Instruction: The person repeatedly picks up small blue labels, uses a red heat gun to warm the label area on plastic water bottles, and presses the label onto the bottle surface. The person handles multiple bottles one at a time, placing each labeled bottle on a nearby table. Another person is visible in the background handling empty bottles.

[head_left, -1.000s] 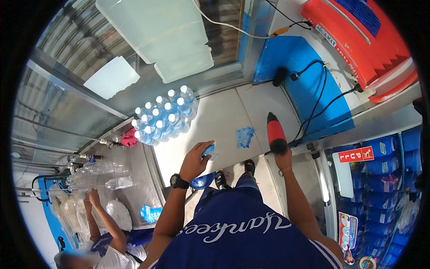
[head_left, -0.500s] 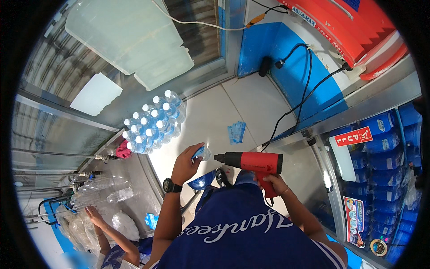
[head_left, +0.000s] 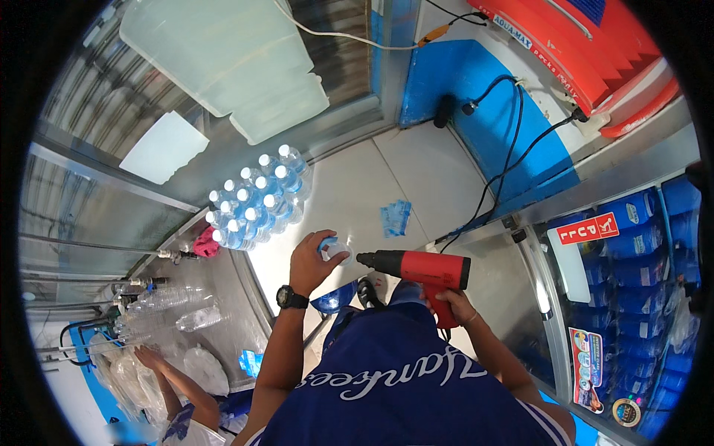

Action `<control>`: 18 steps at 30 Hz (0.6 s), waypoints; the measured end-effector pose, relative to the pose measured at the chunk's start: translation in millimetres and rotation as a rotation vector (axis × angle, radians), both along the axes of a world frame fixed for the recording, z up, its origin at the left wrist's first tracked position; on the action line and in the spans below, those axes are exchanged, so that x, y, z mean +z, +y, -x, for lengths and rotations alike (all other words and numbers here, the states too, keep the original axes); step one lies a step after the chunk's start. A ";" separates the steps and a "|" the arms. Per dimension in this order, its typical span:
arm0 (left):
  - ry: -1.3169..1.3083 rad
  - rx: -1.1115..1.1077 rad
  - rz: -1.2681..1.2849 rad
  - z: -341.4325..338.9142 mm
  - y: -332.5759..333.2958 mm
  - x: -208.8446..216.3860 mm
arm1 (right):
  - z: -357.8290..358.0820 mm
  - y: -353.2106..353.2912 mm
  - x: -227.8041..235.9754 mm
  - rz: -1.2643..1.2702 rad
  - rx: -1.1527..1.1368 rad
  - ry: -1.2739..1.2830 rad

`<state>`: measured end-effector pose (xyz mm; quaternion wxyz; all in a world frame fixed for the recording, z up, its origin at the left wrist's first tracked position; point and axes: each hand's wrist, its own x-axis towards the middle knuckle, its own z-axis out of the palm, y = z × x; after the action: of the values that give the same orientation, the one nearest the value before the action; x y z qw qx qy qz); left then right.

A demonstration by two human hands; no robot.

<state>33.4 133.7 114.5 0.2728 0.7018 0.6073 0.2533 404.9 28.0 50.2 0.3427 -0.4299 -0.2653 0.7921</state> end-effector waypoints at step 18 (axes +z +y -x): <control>-0.103 0.009 -0.077 5.8 7.7 -17.3 | -1.4 -3.4 -16.1 -0.032 0.035 -0.141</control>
<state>27.6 141.4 97.2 0.2753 0.6949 0.5855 0.3138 406.3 24.6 34.1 0.3160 -0.4743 -0.3091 0.7613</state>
